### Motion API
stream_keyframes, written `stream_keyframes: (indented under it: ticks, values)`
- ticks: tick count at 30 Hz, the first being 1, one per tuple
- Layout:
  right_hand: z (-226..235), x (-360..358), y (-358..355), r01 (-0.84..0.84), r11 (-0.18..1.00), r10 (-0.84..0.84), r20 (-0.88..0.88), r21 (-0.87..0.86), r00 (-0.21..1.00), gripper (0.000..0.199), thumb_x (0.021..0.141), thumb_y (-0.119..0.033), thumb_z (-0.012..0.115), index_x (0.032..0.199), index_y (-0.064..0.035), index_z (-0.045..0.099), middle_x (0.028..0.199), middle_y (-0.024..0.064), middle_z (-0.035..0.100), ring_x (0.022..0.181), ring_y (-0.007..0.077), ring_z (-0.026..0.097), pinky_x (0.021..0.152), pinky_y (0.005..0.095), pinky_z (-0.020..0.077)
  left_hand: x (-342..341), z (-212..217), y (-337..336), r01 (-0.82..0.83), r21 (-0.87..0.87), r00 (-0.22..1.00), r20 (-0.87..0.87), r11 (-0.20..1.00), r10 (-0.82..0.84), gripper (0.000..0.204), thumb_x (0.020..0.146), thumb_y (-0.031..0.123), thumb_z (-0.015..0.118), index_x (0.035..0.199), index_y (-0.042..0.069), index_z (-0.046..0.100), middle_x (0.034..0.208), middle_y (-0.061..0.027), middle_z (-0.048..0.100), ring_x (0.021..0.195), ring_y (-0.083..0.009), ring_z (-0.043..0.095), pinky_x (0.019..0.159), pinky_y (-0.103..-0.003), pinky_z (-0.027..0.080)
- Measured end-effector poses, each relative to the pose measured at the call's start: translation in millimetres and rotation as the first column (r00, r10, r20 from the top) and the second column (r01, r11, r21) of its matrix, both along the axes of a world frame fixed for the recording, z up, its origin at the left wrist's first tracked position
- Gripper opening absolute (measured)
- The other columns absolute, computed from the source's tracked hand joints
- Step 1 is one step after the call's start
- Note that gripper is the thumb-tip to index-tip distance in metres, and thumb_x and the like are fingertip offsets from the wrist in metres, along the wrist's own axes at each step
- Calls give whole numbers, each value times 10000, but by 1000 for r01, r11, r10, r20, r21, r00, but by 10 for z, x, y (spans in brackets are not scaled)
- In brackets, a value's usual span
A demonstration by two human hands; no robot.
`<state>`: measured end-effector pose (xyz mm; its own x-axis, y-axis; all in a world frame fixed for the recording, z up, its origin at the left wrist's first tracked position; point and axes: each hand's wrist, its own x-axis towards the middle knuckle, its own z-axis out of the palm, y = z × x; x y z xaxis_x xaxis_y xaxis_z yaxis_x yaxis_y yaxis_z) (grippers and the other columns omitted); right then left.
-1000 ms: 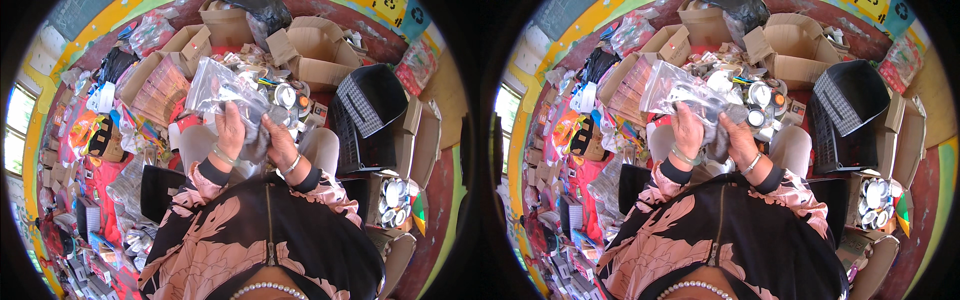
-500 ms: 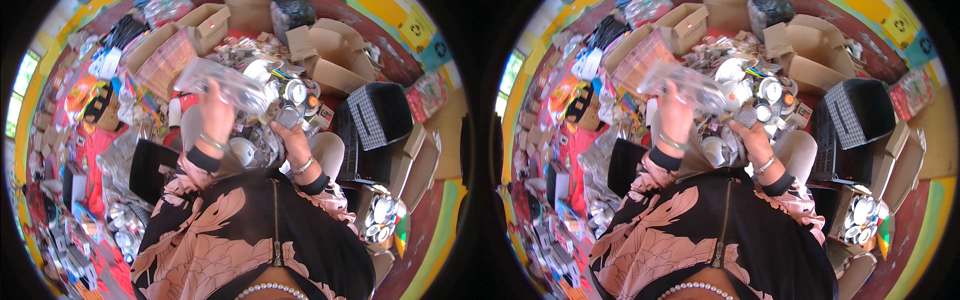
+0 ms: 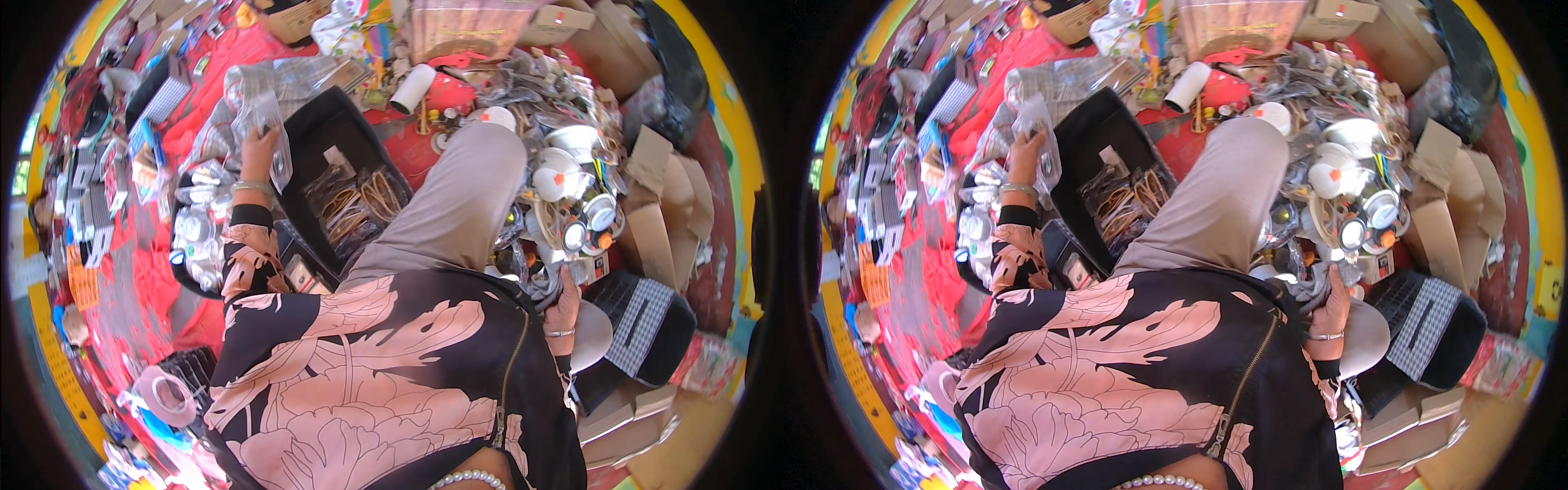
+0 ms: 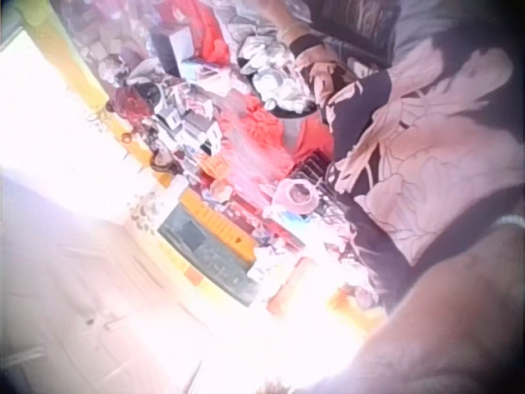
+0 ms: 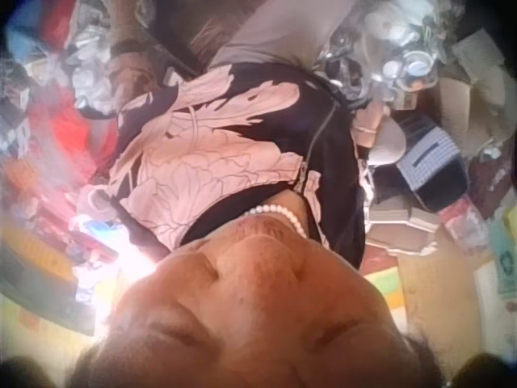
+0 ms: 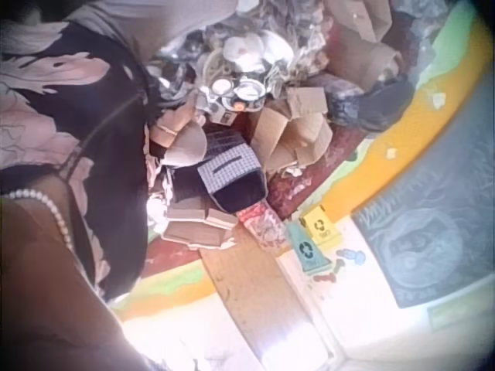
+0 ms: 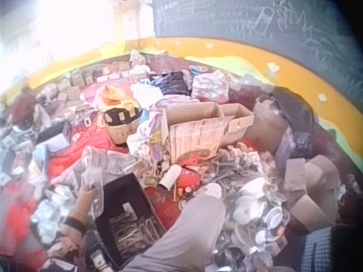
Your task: The person sits on the floor and repeatedly picks up sunglasses from a pile of items. They wipe the frames and lenses with a gray cloth and then place the sunglasses into a clear plastic bag.
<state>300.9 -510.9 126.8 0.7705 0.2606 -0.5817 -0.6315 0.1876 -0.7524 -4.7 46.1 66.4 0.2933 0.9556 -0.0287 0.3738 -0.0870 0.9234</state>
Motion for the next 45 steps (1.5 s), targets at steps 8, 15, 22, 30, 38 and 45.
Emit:
stream_keyframes:
  ticks: [8, 15, 22, 30, 38, 45]
  values:
    - [-206, 74, 135, -57, 992, 44, -120, -113, 992, 214, 859, -220, 613, 1005, -68, 580, 944, 51, 642, 831, 189, 629, 745, 343, 517, -277, -1108, -501, 84, -362, 945, -268, 929, -189, 282, 762, 178, 669, 969, 7, 582, 791, -100, 615, 738, -182, 585, 631, -328, 484]
    - [-79, 79, 367, -105, 988, 86, -169, -111, 982, 203, 855, -207, 618, 975, -47, 584, 931, 65, 636, 842, 203, 627, 778, 359, 517, 84, -1865, -525, 533, -550, 449, -460, 643, -766, 607, 671, 281, 730, 1187, 36, 524, 1050, -190, 613, 988, -316, 577, 831, -382, 456]
    - [-114, 45, 395, -71, 988, 42, -207, -138, 977, 182, 855, -196, 615, 971, -59, 587, 931, 55, 639, 843, 198, 629, 771, 364, 520, 181, -2071, -573, 377, -486, 452, -647, 789, -614, 721, 594, 261, 763, 1220, 34, 485, 1144, -202, 570, 1082, -348, 534, 900, -392, 437]
    - [-210, -66, 289, -17, 994, -9, -246, -107, 969, 133, 853, -162, 615, 934, -59, 591, 898, 60, 642, 811, 200, 633, 740, 369, 528, 15, -2038, -959, 572, -427, 253, -721, 701, -646, 428, 735, 161, 645, 1124, 36, 516, 1024, -232, 602, 961, -373, 583, 823, -437, 474]
    - [-227, 10, -5, 138, 988, -145, -103, -70, 984, 173, 823, -131, 644, 948, -17, 606, 863, 69, 647, 729, 188, 633, 643, 318, 537, 10, -2458, -1062, 578, -373, 233, -777, 726, -584, 455, 748, 220, 634, 1137, 20, 507, 1020, -257, 597, 941, -404, 589, 809, -459, 480]
    - [358, 474, -261, -21, 991, 12, 69, 135, 998, 282, 853, -161, 616, 1093, -26, 557, 988, 74, 629, 856, 194, 617, 764, 337, 506, 1483, -882, -293, 971, -38, 24, -968, 237, -251, 171, 862, 119, 466, 872, 72, 630, 799, -133, 640, 767, -275, 628, 646, -397, 498]
